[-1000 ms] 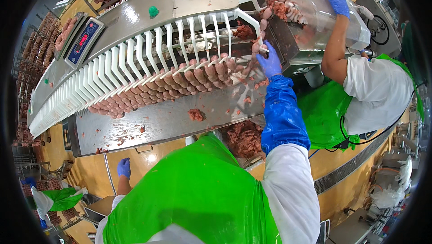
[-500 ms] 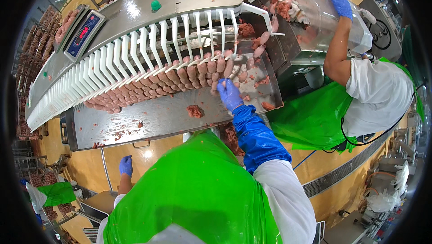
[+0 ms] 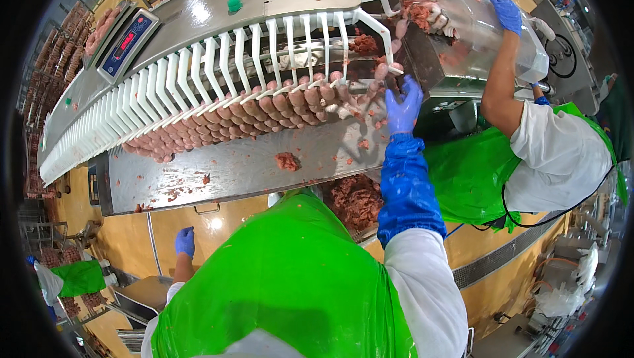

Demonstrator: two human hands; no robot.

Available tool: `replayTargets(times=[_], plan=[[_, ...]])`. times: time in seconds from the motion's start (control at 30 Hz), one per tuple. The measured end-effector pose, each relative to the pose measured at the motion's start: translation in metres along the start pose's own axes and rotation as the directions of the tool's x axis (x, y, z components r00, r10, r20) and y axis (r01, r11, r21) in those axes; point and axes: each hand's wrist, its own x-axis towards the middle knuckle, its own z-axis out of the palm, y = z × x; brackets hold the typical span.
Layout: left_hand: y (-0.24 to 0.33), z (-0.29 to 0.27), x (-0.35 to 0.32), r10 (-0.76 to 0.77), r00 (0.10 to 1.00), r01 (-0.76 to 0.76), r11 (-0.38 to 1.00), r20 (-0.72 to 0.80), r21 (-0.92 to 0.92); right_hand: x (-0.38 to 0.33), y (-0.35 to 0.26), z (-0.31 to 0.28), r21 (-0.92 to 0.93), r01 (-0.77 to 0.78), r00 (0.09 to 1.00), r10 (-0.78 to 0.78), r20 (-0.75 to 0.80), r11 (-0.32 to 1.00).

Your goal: The person repeatedly picks up raw sausage links from a conveyor, ties them into small bundles, and places them onto a rotating rack. The person also occasionally scrapes loose meat from the conveyor surface back into the processing area.

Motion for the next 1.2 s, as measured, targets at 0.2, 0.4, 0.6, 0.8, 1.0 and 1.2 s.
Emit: replayTargets(times=[0.2,0.4,0.6,0.8,1.0,1.2], plan=[[0.027,-0.005,0.007,0.018,1.000,-0.018,1.000,0.015,0.024,0.045,0.038,0.025,0.116,-0.138,0.971,0.111,0.212,0.984],[0.035,-0.006,0.014,0.086,0.996,-0.087,0.996,-0.028,-0.036,-0.019,0.039,0.054,0.013,-0.276,0.874,0.245,0.419,0.961],[0.047,-0.015,-0.001,0.000,1.000,-0.001,0.998,0.008,0.058,-0.115,-0.007,0.087,0.284,-0.444,0.804,0.238,0.546,0.850],[0.023,-0.010,0.018,-0.003,1.000,0.003,1.000,0.026,-0.004,-0.119,0.026,0.080,0.231,-0.313,0.848,0.161,0.506,0.921],[-0.007,-0.018,0.044,0.033,0.999,-0.028,0.991,0.036,-0.135,-0.108,0.029,0.062,-0.049,-0.277,0.824,0.264,0.502,0.960],[-0.052,-0.049,0.065,-0.025,0.998,0.027,0.999,0.052,-0.043,-0.099,0.011,0.074,0.365,-0.604,0.789,0.465,0.402,0.709]])
